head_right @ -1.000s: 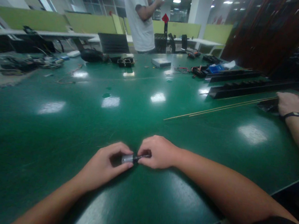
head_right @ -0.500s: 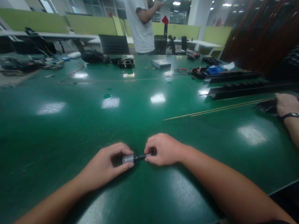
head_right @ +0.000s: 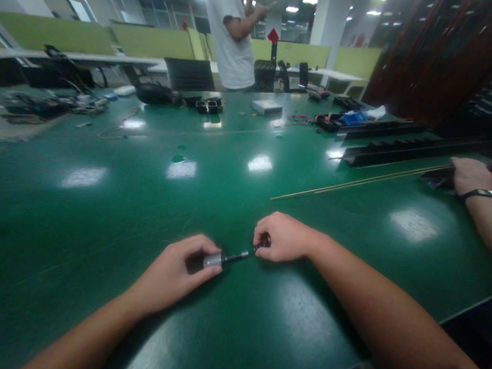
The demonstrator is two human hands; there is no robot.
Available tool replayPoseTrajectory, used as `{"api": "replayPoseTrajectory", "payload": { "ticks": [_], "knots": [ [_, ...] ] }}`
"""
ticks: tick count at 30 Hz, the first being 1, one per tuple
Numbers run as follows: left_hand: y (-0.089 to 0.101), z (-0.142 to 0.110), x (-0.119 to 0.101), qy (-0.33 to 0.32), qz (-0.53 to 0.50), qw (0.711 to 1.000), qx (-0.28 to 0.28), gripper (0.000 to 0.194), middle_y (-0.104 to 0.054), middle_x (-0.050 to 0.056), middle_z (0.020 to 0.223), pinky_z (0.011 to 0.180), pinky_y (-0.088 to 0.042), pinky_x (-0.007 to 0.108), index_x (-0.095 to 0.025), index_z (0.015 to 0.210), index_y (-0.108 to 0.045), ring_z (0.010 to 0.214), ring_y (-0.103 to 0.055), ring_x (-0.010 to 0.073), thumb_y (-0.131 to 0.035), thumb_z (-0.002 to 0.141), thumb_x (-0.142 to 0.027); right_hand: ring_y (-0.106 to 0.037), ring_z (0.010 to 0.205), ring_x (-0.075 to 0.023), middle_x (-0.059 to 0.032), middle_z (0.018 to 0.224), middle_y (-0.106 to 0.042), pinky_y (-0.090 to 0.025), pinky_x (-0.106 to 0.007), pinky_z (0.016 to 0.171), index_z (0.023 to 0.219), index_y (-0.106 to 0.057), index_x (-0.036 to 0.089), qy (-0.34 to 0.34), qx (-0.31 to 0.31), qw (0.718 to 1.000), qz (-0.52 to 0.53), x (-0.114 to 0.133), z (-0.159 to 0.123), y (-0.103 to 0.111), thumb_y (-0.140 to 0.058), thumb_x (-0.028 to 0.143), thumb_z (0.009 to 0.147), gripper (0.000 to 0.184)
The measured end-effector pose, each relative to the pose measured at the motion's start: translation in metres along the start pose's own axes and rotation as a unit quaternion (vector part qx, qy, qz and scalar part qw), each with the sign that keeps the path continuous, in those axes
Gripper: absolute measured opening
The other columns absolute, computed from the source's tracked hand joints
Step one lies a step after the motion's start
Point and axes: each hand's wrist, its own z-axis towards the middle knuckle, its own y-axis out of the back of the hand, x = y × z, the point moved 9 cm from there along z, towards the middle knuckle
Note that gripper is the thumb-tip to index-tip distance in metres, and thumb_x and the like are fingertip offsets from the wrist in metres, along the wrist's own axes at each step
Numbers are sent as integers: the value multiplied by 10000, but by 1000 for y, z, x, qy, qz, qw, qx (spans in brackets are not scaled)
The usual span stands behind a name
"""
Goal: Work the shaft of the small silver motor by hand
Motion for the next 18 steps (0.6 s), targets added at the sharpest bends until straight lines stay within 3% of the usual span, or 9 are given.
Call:
{"api": "replayPoseTrajectory", "payload": {
  "ticks": [13, 18],
  "knots": [
    [1, 1, -2, -6, -1, 1000, -4, 142, -681, 47, 930, 771, -489, 318, -187, 929, -658, 852, -634, 206, -673, 835, -292, -580, 630, -112, -18, 722, -656, -437, -224, 597, 805, -738, 137, 14, 1, 1000, 24, 2, 1, -5, -695, 207, 738, 106],
    [-2, 0, -3, -20, -8, 1000, -2, 141, -676, 53, 938, 781, -492, 325, -189, 941, -658, 866, -625, 208, -668, 839, -286, -601, 669, -120, -28, 759, -674, -455, -230, 633, 852, -750, 147, 38, -4, 998, 58, 12, 6, -16, -712, 271, 776, 151]
  ]
}}
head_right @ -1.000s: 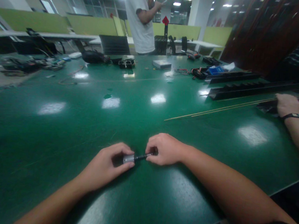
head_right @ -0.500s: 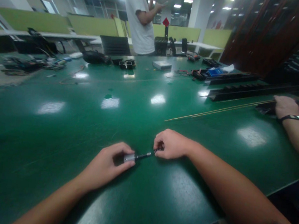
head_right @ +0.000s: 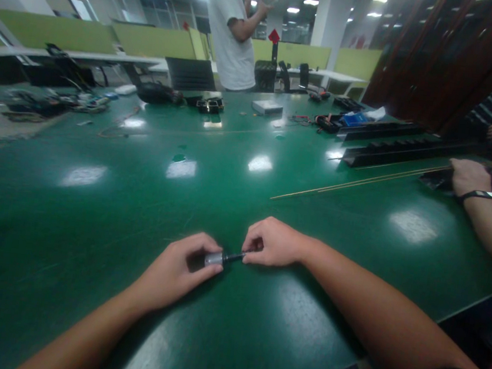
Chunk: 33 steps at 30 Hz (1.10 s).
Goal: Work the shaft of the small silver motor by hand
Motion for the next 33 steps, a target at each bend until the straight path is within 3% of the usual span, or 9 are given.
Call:
{"api": "replayPoseTrajectory", "payload": {
  "ticks": [8, 13, 19, 33],
  "knots": [
    [1, 0, -5, -44, -28, 999, -16, 99, -665, 59, 979, 843, -481, 320, -198, 935, -693, 931, -618, 198, -674, 850, -246, -578, 682, -127, -31, 744, -658, -415, -233, 632, 835, -728, 151, 38, -76, 995, -44, 16, 12, -15, -702, 289, 812, 142],
    [2, 3, -5, -27, -53, 998, -1, 164, -690, 62, 935, 810, -503, 307, -202, 909, -733, 887, -638, 190, -604, 914, -302, -595, 717, -142, -39, 773, -677, -429, -255, 680, 867, -730, 158, 56, -74, 994, -52, 18, 9, -14, -690, 328, 830, 179],
    [4, 4, -1, 5, -24, 1000, -2, 159, -704, 59, 926, 784, -514, 314, -195, 953, -714, 861, -644, 201, -663, 857, -310, -617, 748, -160, -45, 793, -693, -456, -278, 724, 889, -729, 163, 63, -73, 994, -52, 20, 7, -13, -713, 308, 795, 173],
    [2, 1, -1, 1, -24, 1000, 8, 115, -682, 43, 925, 788, -489, 301, -191, 921, -684, 864, -635, 192, -660, 861, -286, -629, 767, -164, -46, 815, -700, -475, -287, 754, 896, -725, 167, 76, -68, 994, -47, 20, 5, -13, -684, 248, 786, 143]
  ]
}}
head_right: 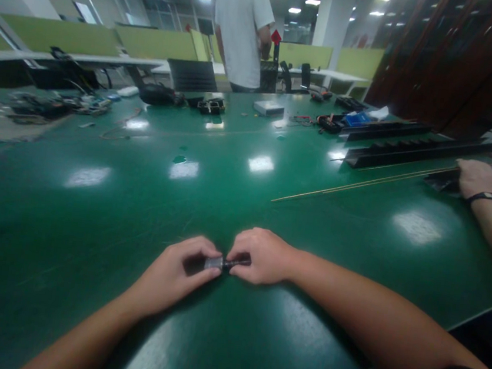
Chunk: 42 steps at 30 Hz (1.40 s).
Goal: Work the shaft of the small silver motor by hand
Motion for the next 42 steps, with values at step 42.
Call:
{"api": "replayPoseTrajectory", "payload": {
  "ticks": [42],
  "knots": [
    [0, 0, 4, 16, 12, 1000, -24, 150, -693, 32, 913, 770, -479, 304, -189, 921, -703, 849, -636, 189, -674, 847, -317, -592, 661, -131, -26, 763, -662, -467, -240, 614, 866, -762, 141, -166, 135, 973, 90, -51, -18, 17, -754, 264, 688, 216]
  ]
}}
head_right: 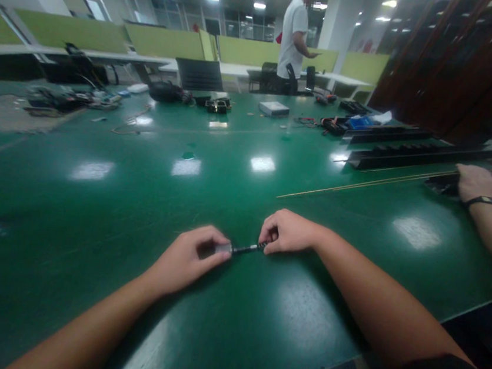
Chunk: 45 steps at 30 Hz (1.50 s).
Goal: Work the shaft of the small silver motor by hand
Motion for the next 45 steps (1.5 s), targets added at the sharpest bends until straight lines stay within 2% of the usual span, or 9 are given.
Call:
{"api": "replayPoseTrajectory", "payload": {
  "ticks": [11, 17, 22, 27, 29, 33, 38, 45],
  "knots": [
    [2, 0, -1, -2, 2, 1000, -9, 156, -693, 39, 895, 751, -482, 309, -185, 911, -700, 828, -633, 193, -671, 841, -321, -591, 673, -130, -29, 772, -664, -463, -238, 625, 883, -767, 144, 9, 4, 1000, 18, 4, 1, -5, -760, 323, 707, 252],
    [4, -2, -1, -12, -4, 1000, -16, 165, -691, 46, 888, 732, -489, 307, -177, 914, -699, 811, -631, 193, -681, 827, -316, -583, 688, -132, -37, 803, -678, -441, -240, 629, 936, -768, 152, -14, -22, 1000, 0, 9, 0, -4, -723, 345, 763, 263],
    [0, -2, -3, -35, -18, 999, -13, 145, -687, 47, 904, 753, -489, 308, -184, 931, -703, 834, -630, 194, -693, 819, -276, -580, 670, -129, -35, 796, -683, -415, -239, 614, 942, -766, 161, -29, -33, 999, -12, 24, 6, -17, -699, 353, 800, 248],
    [3, -1, -1, -45, -20, 998, -32, 139, -667, 40, 902, 765, -475, 306, -182, 906, -691, 844, -618, 191, -726, 773, -199, -591, 777, -155, -50, 832, -689, -397, -256, 692, 923, -766, 181, -9, -123, 986, -116, 50, 12, -24, -671, 267, 828, 159],
    [4, 0, 1, -43, -19, 998, -35, 148, -654, 37, 895, 765, -472, 306, -181, 899, -685, 844, -612, 192, -732, 758, -178, -584, 748, -142, -44, 817, -683, -391, -244, 673, 902, -759, 177, -14, -148, 983, -104, 51, 12, -24, -661, 260, 838, 143],
    [2, 0, 1, -53, -20, 998, -22, 190, -646, 32, 907, 777, -468, 306, -186, 915, -680, 867, -608, 195, -739, 738, -151, -583, 712, -129, -33, 788, -663, -393, -231, 643, 885, -747, 157, 10, -133, 989, -67, 46, 13, -28, -686, 275, 816, 150],
    [2, -1, 0, -57, -10, 998, -28, 180, -635, 34, 897, 760, -464, 306, -186, 892, -668, 852, -601, 198, -749, 731, -180, -575, 666, -120, -22, 739, -636, -409, -221, 611, 839, -732, 135, 27, -143, 989, -24, 38, 17, -26, -722, 272, 766, 155],
    [4, -1, -6, -63, -35, 997, -14, 78, -644, 44, 867, 761, -469, 305, -173, 870, -679, 824, -603, 187, -638, 853, -238, -567, 654, -118, -18, 724, -634, -414, -219, 605, 791, -710, 150, 86, -145, 984, -50, 43, 21, -29, -713, 272, 768, 125]
  ]
}}
